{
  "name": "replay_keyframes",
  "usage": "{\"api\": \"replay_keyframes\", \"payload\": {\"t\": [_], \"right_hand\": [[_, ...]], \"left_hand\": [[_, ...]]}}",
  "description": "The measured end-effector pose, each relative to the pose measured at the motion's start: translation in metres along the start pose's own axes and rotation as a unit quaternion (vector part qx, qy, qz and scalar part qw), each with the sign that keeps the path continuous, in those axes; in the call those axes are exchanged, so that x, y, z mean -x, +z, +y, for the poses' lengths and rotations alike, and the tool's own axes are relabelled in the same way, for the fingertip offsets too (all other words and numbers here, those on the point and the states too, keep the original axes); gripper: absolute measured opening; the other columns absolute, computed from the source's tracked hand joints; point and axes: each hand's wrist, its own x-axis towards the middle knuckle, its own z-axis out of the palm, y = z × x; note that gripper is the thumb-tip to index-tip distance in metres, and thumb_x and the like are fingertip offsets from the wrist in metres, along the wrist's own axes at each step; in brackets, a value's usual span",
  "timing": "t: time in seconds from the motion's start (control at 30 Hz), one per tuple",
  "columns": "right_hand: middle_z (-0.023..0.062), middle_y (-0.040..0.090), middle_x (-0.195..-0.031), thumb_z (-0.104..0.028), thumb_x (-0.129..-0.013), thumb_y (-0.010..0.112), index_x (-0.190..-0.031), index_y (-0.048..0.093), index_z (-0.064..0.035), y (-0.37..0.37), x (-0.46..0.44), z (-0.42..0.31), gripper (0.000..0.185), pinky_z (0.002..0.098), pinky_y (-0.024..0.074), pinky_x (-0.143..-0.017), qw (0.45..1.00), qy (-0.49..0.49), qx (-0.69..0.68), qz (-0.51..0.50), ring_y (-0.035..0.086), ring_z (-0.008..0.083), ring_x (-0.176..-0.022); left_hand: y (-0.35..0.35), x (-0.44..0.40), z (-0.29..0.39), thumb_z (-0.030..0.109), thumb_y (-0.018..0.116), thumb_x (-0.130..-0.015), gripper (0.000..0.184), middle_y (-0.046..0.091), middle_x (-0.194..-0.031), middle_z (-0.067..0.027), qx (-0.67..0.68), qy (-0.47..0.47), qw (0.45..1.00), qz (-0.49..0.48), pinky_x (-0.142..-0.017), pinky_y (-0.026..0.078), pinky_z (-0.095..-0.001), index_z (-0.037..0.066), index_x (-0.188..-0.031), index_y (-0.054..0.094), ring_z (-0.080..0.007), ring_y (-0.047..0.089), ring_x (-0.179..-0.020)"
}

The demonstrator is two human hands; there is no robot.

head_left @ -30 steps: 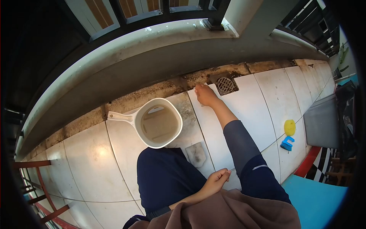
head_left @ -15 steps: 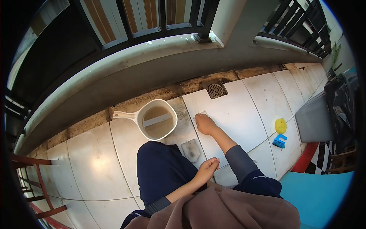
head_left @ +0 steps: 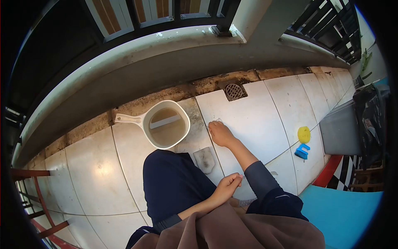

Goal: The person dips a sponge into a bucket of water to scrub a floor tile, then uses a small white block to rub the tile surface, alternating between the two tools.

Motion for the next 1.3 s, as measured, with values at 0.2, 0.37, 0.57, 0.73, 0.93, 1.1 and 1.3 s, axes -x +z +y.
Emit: {"api": "replay_keyframes", "payload": {"t": [0.2, 0.37, 0.57, 0.73, 0.93, 1.1, 1.3], "right_hand": [[0.0168, 0.055, -0.101, -0.009, -0.083, 0.043, -0.095, 0.05, -0.0022, -0.009, -0.089, 0.021, 0.015, 0.0427, 0.0419, -0.084, 0.999, 0.027, 0.013, 0.016, 0.051, 0.0337, -0.099], [0.0181, 0.055, -0.106, -0.01, -0.083, 0.042, -0.098, 0.05, -0.0021, -0.023, -0.132, 0.026, 0.018, 0.0433, 0.0411, -0.086, 0.996, 0.082, 0.016, 0.003, 0.05, 0.0347, -0.103], [0.0207, 0.056, -0.101, -0.009, -0.081, 0.042, -0.096, 0.051, 0.0004, -0.026, -0.125, 0.021, 0.02, 0.0431, 0.043, -0.084, 0.995, 0.094, 0.029, -0.025, 0.053, 0.0362, -0.097], [0.0195, 0.057, -0.098, -0.008, -0.081, 0.042, -0.094, 0.052, 0.0003, -0.01, -0.061, 0.016, 0.018, 0.042, 0.0432, -0.084, 0.999, 0.029, 0.03, -0.01, 0.053, 0.0353, -0.097], [0.017, 0.054, -0.09, -0.006, -0.077, 0.046, -0.087, 0.049, -0.001, 0.015, 0.05, 0.005, 0.012, 0.043, 0.0442, -0.076, 0.999, -0.031, 0.037, 0.015, 0.052, 0.0338, -0.087], [0.0155, 0.053, -0.087, -0.005, -0.077, 0.046, -0.086, 0.05, -0.0019, 0.016, 0.08, 0.002, 0.011, 0.0415, 0.0419, -0.075, 0.997, -0.062, 0.006, 0.041, 0.05, 0.0329, -0.085], [0.0151, 0.054, -0.089, -0.006, -0.079, 0.046, -0.088, 0.051, -0.0014, 0.009, 0.016, -0.004, 0.011, 0.0411, 0.0424, -0.077, 0.998, -0.045, 0.012, 0.033, 0.051, 0.0322, -0.089]], "left_hand": [[0.003, 0.0, -0.002, 0.028, 0.042, -0.095, 0.034, 0.038, -0.063, 0.0063, 0.045, -0.001, 0.999, -0.016, -0.054, 0.027, -0.0199, 0.009, -0.068, 0.046, -0.003, 0.031, -0.058], [-0.003, -0.004, -0.018, 0.026, 0.041, -0.096, 0.034, 0.039, -0.064, 0.0062, 0.045, -0.044, 0.998, -0.019, -0.055, 0.029, -0.0198, 0.008, -0.068, 0.046, -0.0026, 0.032, -0.059], [-0.005, -0.008, -0.013, 0.03, 0.044, -0.094, 0.036, 0.033, -0.056, 0.006, 0.02, 0.041, 0.999, 0.017, -0.049, 0.025, -0.0218, 0.007, -0.067, 0.046, -0.0032, 0.028, -0.054], [-0.01, -0.008, -0.008, 0.029, 0.043, -0.094, 0.035, 0.034, -0.059, 0.0059, -0.007, 0.038, 0.999, 0.038, -0.051, 0.026, -0.0211, 0.007, -0.067, 0.046, -0.0031, 0.029, -0.056], [-0.01, -0.002, -0.001, 0.027, 0.045, -0.093, 0.032, 0.034, -0.056, 0.006, -0.002, 0.048, 0.998, 0.046, -0.048, 0.025, -0.0213, 0.007, -0.068, 0.048, -0.0028, 0.029, -0.052], [-0.006, 0.0, 0.0, 0.025, 0.044, -0.093, 0.03, 0.035, -0.056, 0.0059, 0.001, 0.039, 0.998, 0.039, -0.048, 0.025, -0.0206, 0.007, -0.069, 0.048, -0.0024, 0.031, -0.051], [0.002, 0.002, 0.002, 0.028, 0.043, -0.094, 0.033, 0.035, -0.059, 0.0066, 0.001, -0.02, 1.0, -0.004, -0.051, 0.025, -0.0204, 0.007, -0.068, 0.047, -0.0027, 0.03, -0.056]]}}
